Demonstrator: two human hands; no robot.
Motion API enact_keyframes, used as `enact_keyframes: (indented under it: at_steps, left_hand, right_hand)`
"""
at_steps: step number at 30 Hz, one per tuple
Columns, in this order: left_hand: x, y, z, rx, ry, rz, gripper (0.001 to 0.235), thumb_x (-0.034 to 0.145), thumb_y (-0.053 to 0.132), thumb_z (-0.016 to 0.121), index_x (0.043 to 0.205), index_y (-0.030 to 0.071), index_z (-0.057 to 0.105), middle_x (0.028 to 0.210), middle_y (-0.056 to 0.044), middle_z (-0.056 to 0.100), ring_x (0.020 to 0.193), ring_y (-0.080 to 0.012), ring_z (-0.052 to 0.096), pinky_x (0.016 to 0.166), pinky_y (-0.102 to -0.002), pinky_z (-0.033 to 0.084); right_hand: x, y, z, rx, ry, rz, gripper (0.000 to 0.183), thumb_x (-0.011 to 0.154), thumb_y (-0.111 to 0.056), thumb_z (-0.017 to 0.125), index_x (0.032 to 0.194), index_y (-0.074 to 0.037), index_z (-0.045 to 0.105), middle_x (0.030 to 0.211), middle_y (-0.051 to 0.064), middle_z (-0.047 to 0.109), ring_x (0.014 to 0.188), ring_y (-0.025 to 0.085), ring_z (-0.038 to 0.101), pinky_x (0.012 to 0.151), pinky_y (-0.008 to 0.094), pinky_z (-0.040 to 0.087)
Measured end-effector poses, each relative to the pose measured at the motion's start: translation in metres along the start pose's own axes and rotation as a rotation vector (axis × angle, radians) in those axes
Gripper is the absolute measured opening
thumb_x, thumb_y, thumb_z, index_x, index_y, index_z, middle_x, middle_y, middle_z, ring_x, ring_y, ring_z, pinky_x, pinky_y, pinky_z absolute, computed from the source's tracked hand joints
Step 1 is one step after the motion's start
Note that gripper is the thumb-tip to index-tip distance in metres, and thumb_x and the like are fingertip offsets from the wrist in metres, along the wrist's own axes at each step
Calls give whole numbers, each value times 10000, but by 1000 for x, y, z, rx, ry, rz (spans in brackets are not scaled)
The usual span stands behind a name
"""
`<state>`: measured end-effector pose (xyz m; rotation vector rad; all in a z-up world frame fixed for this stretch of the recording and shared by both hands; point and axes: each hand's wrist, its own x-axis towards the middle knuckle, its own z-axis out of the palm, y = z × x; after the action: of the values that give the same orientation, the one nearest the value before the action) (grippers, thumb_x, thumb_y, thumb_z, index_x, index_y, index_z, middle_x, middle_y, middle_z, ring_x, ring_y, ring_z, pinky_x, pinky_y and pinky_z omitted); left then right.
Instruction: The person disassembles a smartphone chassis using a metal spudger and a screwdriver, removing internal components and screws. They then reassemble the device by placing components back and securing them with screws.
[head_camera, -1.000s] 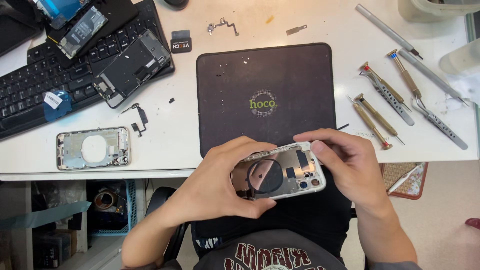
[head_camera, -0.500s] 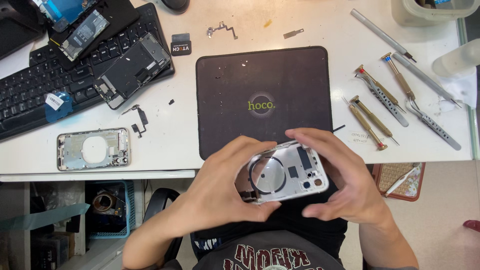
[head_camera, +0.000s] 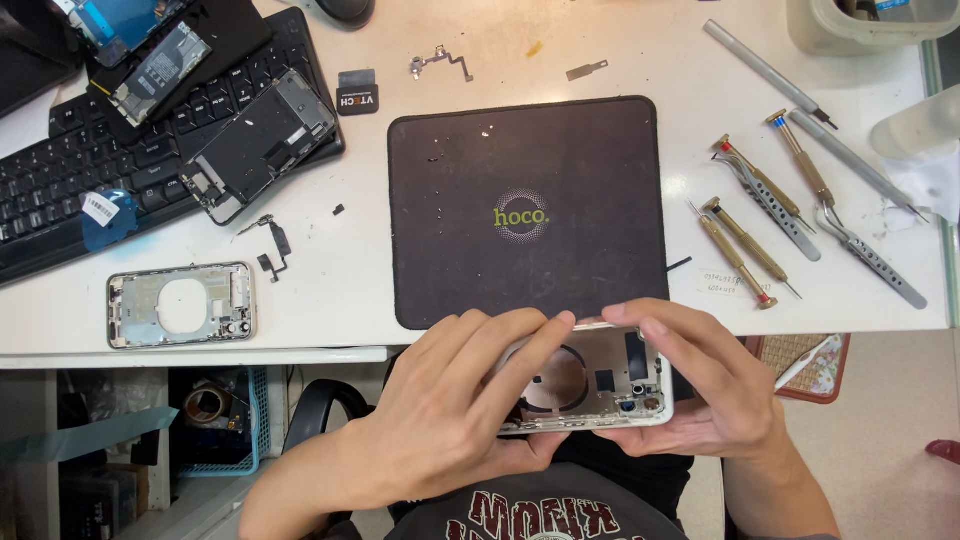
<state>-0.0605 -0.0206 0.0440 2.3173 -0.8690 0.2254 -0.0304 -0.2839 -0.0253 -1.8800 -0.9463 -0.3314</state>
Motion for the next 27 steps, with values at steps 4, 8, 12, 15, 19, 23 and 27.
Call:
enact_keyframes:
  at_steps: [4, 8, 12, 15, 19, 23, 27]
  left_hand:
    - [-1, -2, -2, 82, -5, 73, 843, 710, 249, 859, 1426, -53, 533, 1254, -147, 600, 918, -258, 605, 756, -382, 491]
    - [-2, -10, -1, 115, 8, 138, 813, 774, 265, 861, 1435, -59, 517, 1333, -168, 599, 1032, -288, 618, 854, -395, 506]
    - [0, -26, 9, 114, 12, 61, 822, 761, 277, 862, 1411, -73, 501, 1361, -192, 600, 1171, -350, 617, 1004, -441, 508]
    - [4, -43, 18, 55, 17, 2, 830, 732, 287, 866, 1394, -57, 502, 1362, -198, 601, 1223, -375, 596, 1051, -457, 486]
    - [4, -66, 22, 17, 11, -28, 823, 762, 318, 867, 1400, -50, 501, 1371, -193, 591, 1268, -376, 576, 1092, -469, 468]
    - [-2, -75, 24, 40, 42, -5, 772, 803, 307, 847, 1408, -31, 505, 1395, -182, 588, 1315, -365, 567, 1123, -461, 463]
    - [-30, -80, 10, 56, 184, -87, 607, 882, 316, 841, 1325, -17, 593, 1326, -147, 627, 1259, -315, 591, 1089, -441, 484]
  right_hand:
    - [-11, -3, 1, -40, 15, 8, 952, 710, -392, 925, 1471, -93, 437, 1283, 185, 638, 1161, 295, 699, 966, 387, 641]
    - [-7, 4, 2, 38, 12, -66, 972, 768, -372, 927, 1547, -108, 409, 1314, 190, 609, 1205, 290, 697, 965, 370, 632]
    - [15, 17, -5, -107, -46, -79, 983, 677, -386, 919, 1442, -27, 418, 1283, 207, 632, 1167, 323, 654, 961, 414, 586]
    - [30, 18, -4, -212, -94, -25, 934, 662, -331, 945, 1409, 6, 497, 1320, 168, 661, 1146, 325, 617, 969, 410, 534]
    - [46, 19, 0, -280, -165, 75, 916, 616, -292, 936, 1390, 9, 549, 1299, 117, 679, 1132, 324, 579, 981, 416, 508]
    - [53, 19, 5, -386, -227, 122, 915, 575, -291, 921, 1373, 8, 587, 1263, 143, 680, 1140, 331, 568, 971, 435, 499]
    - [53, 22, 7, -466, -257, 160, 868, 587, -281, 896, 1353, 21, 621, 1272, 144, 674, 1198, 332, 560, 1018, 431, 495]
